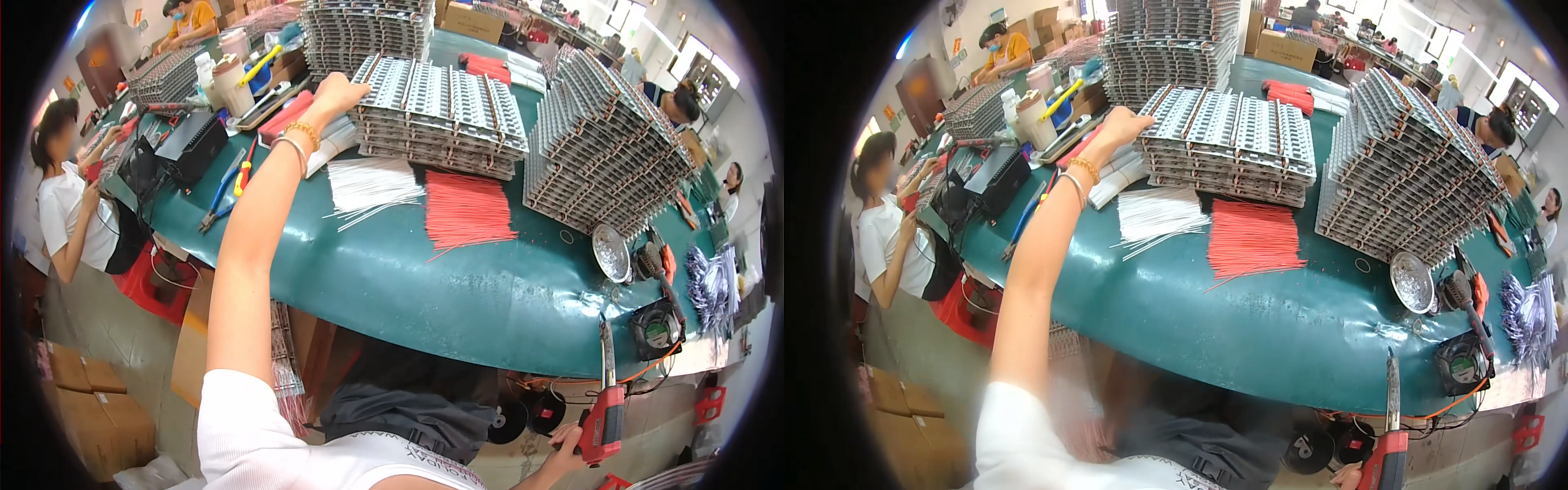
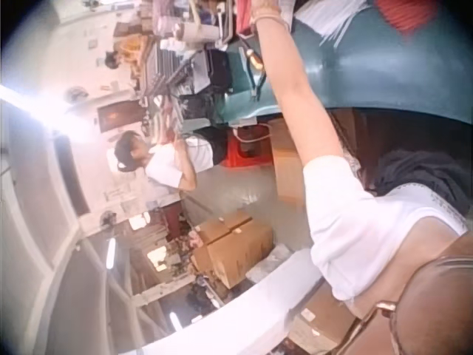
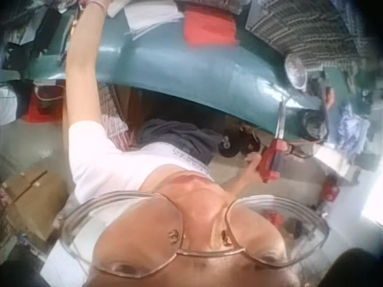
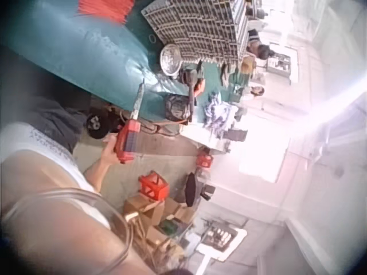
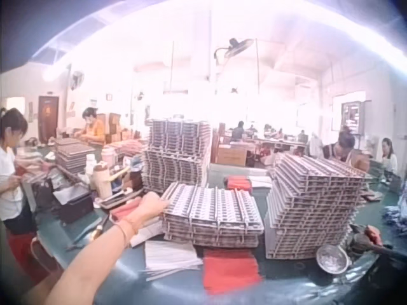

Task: The person uses a soldering iron to attach red and white wires to a grid of electronic components on a workbench. The person holds the wires with one hand and applies the soldering iron with the other, working methodically across the assembly.

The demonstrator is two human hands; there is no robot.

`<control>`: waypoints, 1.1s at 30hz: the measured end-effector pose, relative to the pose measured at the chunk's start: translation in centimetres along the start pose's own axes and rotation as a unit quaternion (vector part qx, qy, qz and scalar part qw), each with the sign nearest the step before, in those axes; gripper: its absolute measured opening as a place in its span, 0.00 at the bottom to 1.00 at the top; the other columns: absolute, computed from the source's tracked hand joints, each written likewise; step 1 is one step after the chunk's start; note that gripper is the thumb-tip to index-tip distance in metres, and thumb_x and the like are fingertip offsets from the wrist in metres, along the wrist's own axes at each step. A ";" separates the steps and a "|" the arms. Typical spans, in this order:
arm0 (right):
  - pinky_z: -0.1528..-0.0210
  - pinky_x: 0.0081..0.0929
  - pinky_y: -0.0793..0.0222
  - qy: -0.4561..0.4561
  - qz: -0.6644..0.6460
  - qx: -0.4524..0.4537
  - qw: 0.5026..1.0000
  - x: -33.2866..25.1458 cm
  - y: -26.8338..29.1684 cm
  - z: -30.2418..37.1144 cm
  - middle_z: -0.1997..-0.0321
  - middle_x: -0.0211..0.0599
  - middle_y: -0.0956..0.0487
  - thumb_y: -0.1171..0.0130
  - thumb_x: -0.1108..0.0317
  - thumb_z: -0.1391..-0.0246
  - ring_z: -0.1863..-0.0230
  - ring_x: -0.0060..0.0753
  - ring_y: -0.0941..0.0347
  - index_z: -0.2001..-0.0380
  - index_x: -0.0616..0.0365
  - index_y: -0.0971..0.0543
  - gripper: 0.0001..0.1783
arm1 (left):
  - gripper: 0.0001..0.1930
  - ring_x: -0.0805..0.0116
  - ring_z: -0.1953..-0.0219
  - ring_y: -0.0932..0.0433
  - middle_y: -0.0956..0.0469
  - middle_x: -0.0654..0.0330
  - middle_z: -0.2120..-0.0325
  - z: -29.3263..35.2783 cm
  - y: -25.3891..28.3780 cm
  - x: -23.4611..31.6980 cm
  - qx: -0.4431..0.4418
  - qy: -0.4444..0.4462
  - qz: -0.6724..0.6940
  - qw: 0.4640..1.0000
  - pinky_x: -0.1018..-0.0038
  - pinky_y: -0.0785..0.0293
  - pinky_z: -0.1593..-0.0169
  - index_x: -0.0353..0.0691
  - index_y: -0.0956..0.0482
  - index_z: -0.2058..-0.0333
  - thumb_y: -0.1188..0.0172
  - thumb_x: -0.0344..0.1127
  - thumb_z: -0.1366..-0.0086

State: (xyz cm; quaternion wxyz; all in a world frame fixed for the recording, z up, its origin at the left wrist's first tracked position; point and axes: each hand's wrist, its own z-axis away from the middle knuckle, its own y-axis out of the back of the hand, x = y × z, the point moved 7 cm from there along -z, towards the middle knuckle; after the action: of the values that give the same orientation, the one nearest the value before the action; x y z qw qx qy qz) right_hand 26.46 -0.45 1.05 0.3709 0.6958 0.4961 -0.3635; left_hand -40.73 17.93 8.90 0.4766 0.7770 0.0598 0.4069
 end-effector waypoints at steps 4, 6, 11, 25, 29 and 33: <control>0.83 0.18 0.45 -0.047 -0.050 0.039 0.997 0.0 -0.2 0.2 0.88 0.26 0.41 0.55 0.68 0.41 0.89 0.18 0.47 0.47 0.69 0.39 0.21 | 0.17 0.59 0.61 0.22 0.22 0.52 0.66 5.7 3.5 0.1 -0.043 0.009 0.475 0.879 0.73 0.26 0.66 0.27 0.25 0.68 0.42 0.39 0.47; 0.82 0.19 0.45 -0.054 -0.096 0.068 0.992 -0.1 0.1 0.1 0.88 0.25 0.42 0.55 0.67 0.40 0.89 0.18 0.47 0.47 0.66 0.38 0.20 | 0.13 0.57 0.62 0.21 0.23 0.52 0.64 12.3 3.4 2.9 -0.125 0.020 0.647 0.752 0.74 0.25 0.71 0.29 0.27 0.64 0.45 0.34 0.43; 0.81 0.20 0.43 -0.031 -0.174 0.099 0.979 0.6 -0.2 -1.0 0.88 0.25 0.42 0.57 0.65 0.39 0.89 0.19 0.46 0.46 0.65 0.40 0.21 | 0.19 0.51 0.65 0.21 0.25 0.45 0.62 28.4 2.0 2.9 -0.112 0.150 0.643 0.742 0.72 0.23 0.76 0.26 0.35 0.54 0.48 0.32 0.42; 0.59 0.30 0.32 -0.006 0.060 0.083 0.995 1.2 -1.1 0.8 0.71 0.43 0.24 0.52 0.80 0.47 0.67 0.33 0.27 0.53 0.72 0.35 0.16 | 0.18 0.57 0.60 0.22 0.28 0.49 0.56 45.1 -13.3 13.5 -0.489 0.160 0.617 0.596 0.68 0.21 0.62 0.32 0.38 0.48 0.55 0.36 0.33; 0.44 0.35 0.43 -0.016 0.109 -0.023 0.994 2.0 -4.4 0.0 0.49 0.53 0.29 0.51 0.78 0.47 0.49 0.38 0.32 0.63 0.68 0.28 0.08 | 0.16 0.67 0.70 0.20 0.21 0.52 0.66 44.3 -13.1 12.2 -0.690 0.081 0.322 0.644 0.75 0.23 0.69 0.30 0.26 0.61 0.51 0.40 0.34; 0.45 0.31 0.39 0.016 0.136 -0.022 0.990 3.6 -6.0 0.7 0.55 0.44 0.23 0.40 0.73 0.54 0.50 0.38 0.30 0.58 0.65 0.30 0.19 | 0.12 0.69 0.76 0.22 0.20 0.55 0.75 37.3 -9.9 12.5 -0.526 -0.103 0.258 0.804 0.77 0.28 0.74 0.32 0.22 0.73 0.45 0.36 0.39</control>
State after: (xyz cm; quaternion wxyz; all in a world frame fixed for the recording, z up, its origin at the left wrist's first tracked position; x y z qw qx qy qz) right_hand 21.47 1.89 -3.36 0.4239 0.7543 0.4107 -0.2876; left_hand -3.79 3.46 0.25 0.6929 0.4311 -0.4161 0.4012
